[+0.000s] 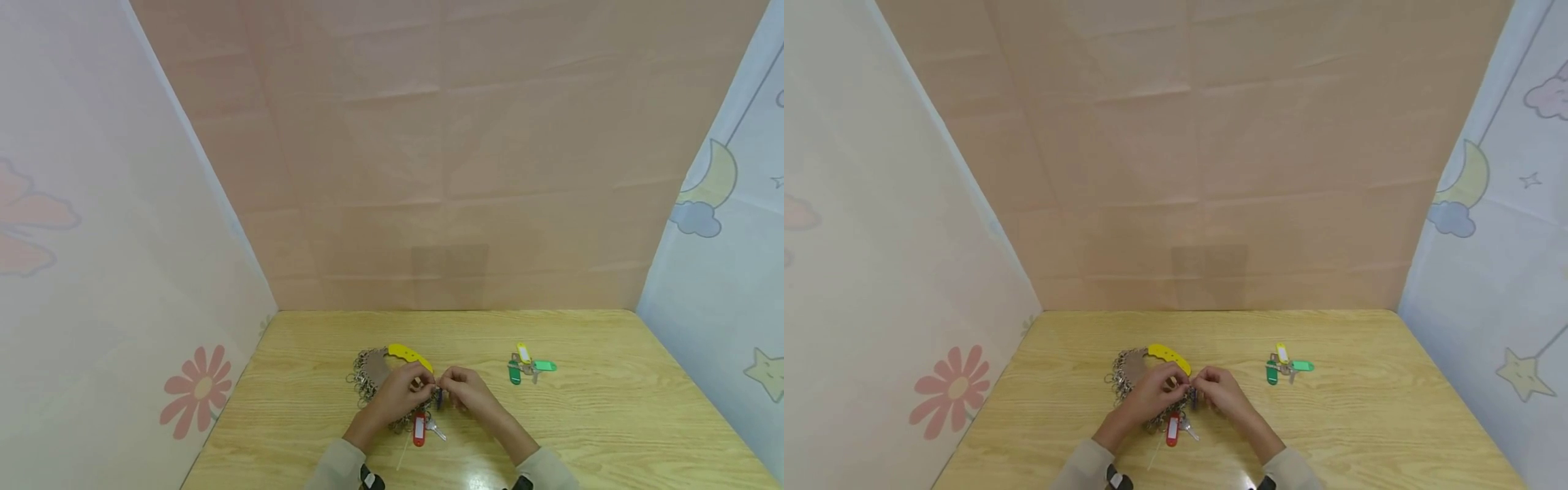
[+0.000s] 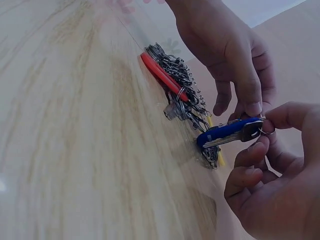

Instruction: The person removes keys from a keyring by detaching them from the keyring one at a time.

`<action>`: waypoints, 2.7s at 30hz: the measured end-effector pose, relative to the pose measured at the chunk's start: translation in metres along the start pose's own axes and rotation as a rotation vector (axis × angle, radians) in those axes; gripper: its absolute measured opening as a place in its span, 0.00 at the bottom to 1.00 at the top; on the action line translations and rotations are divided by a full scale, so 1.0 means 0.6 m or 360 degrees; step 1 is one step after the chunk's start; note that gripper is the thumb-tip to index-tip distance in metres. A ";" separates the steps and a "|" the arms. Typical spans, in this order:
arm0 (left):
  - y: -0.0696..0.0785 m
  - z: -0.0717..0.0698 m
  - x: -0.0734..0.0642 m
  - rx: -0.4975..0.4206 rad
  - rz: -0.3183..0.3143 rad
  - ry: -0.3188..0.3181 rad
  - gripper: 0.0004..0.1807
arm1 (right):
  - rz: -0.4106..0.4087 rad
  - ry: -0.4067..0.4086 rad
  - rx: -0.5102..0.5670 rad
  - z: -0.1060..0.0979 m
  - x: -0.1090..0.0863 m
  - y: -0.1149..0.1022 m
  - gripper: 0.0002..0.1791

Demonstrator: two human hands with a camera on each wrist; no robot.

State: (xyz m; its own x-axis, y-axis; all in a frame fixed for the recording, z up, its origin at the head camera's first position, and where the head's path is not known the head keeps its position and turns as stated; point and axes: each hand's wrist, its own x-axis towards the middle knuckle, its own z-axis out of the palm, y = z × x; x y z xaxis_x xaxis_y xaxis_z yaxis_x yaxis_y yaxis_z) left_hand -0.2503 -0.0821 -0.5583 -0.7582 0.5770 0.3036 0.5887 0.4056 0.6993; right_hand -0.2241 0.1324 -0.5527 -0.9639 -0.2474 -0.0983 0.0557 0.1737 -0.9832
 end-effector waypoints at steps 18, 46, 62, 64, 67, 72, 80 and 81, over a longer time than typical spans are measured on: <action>0.002 -0.001 0.001 0.0005 0.0004 0.0002 0.05 | -0.0075 -0.0107 -0.0104 -0.004 -0.002 0.002 0.14; -0.008 0.000 0.000 0.0038 0.0016 0.0028 0.04 | -0.0133 -0.0028 -0.0166 -0.025 -0.007 -0.042 0.14; -0.001 -0.005 -0.002 0.0048 -0.0006 0.0029 0.05 | -0.0171 -0.0049 -0.0201 -0.045 -0.011 -0.058 0.17; -0.001 -0.005 -0.002 0.0048 0.0008 0.0031 0.05 | -0.0170 -0.0042 -0.0214 -0.047 -0.012 -0.059 0.17; -0.001 -0.004 -0.002 0.0047 0.0012 0.0031 0.05 | -0.0171 -0.0034 -0.0224 -0.049 -0.012 -0.060 0.18; -0.001 -0.003 -0.003 0.0035 0.0018 0.0035 0.05 | -0.0176 0.0002 -0.0279 -0.054 -0.013 -0.062 0.17; -0.004 0.000 -0.001 0.0041 0.0079 0.0053 0.05 | -0.0218 0.0074 -0.0375 -0.067 -0.016 -0.068 0.15; -0.004 0.000 0.000 0.0043 0.0077 0.0055 0.05 | -0.0223 0.0078 -0.0376 -0.069 -0.017 -0.069 0.15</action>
State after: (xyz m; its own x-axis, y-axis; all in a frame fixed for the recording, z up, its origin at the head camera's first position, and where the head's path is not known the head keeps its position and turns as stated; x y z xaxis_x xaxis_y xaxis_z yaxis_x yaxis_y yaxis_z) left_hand -0.2516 -0.0831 -0.5602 -0.7376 0.5720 0.3589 0.6318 0.3970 0.6658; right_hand -0.2275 0.1672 -0.5049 -0.9696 -0.2396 0.0494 -0.1359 0.3596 -0.9231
